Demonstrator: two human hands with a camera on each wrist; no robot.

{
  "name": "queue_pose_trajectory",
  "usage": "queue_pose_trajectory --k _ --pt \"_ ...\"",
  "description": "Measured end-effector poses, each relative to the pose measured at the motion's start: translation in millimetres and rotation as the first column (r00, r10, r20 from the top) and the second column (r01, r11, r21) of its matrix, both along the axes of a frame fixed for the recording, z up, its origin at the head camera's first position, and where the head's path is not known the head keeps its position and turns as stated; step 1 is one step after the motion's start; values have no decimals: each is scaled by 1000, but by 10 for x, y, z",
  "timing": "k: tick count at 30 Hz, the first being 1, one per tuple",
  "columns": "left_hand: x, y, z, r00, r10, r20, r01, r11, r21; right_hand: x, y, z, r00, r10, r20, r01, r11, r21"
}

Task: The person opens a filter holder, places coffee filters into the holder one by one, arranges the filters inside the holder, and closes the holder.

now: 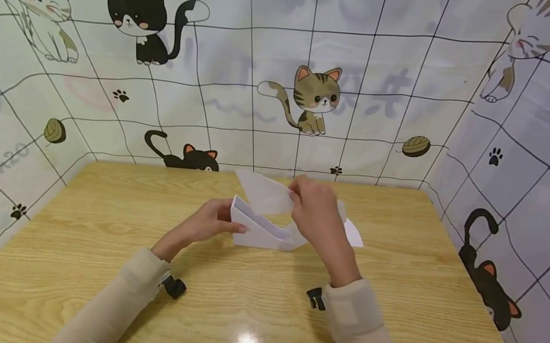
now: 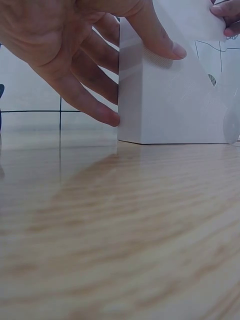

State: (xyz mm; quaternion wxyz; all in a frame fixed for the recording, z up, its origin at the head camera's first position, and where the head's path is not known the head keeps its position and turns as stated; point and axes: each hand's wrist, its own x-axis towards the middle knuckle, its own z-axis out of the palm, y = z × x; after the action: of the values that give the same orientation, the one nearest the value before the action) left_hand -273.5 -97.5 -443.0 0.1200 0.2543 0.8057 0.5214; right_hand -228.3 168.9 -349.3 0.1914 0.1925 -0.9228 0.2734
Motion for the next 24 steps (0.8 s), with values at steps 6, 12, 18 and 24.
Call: queue_pose_trajectory --k 6,12,18,24 --pt "-4 2 8 1000 2 8 -2 1000 6 -12 -62 -40 1000 22 19 -22 1000 -18" --pt "-13 1 8 1000 7 9 -7 1000 7 -37 -84 -76 999 40 29 -39 999 -26" --pt "-23 2 1 1000 11 3 -11 1000 -2 -52 -87 -88 996 57 66 -54 998 -45" --pt "-25 10 7 1000 13 -7 -13 1000 -5 -68 -82 -104 990 71 120 -66 997 -44"
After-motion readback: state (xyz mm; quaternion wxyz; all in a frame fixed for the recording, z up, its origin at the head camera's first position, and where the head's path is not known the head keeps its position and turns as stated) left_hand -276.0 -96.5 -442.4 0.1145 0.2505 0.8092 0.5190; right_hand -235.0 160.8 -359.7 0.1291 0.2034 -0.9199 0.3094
